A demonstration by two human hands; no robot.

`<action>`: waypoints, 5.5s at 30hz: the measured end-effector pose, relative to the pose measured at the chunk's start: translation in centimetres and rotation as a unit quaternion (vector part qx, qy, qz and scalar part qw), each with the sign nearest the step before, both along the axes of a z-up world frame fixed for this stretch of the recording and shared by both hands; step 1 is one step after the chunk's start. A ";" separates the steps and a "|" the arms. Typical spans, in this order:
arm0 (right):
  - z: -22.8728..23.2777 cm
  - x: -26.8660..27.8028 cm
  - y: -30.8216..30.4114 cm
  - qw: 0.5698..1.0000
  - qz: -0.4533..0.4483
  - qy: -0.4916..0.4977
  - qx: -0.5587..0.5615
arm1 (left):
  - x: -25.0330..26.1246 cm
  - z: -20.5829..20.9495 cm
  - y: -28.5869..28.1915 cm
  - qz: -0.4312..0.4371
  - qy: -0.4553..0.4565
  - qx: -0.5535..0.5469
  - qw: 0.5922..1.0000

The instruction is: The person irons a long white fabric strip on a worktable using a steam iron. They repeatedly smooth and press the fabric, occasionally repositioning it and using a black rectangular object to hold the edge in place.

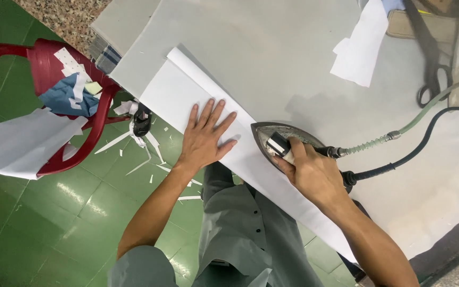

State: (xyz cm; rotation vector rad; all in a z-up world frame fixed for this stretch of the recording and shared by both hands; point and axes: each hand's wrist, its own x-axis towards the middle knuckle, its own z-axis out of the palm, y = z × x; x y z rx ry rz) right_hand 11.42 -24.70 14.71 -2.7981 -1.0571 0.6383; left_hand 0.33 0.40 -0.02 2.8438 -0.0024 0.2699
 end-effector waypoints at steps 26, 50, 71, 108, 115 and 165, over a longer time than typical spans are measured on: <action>-0.2 2.0 7.0 1.000 0.009 -0.004 0.013 | 3.4 0.7 6.0 -0.059 0.055 -0.007 0.997; -0.8 2.4 8.5 0.999 0.021 -0.032 0.027 | 4.4 1.3 7.7 -0.055 0.154 -0.050 0.985; -0.5 3.0 10.2 0.999 0.031 -0.033 0.030 | 5.6 1.8 10.7 -0.037 0.166 -0.060 0.984; -1.2 4.8 16.3 0.996 0.061 -0.047 0.054 | 5.8 1.6 13.8 0.015 0.057 -0.071 0.996; -2.8 5.9 19.8 0.985 0.102 -0.135 0.044 | 6.0 0.5 16.2 0.057 -0.006 -0.037 0.998; -4.3 7.7 24.9 0.983 0.102 -0.083 0.125 | 2.6 2.0 -16.4 -0.262 -0.059 -0.205 0.941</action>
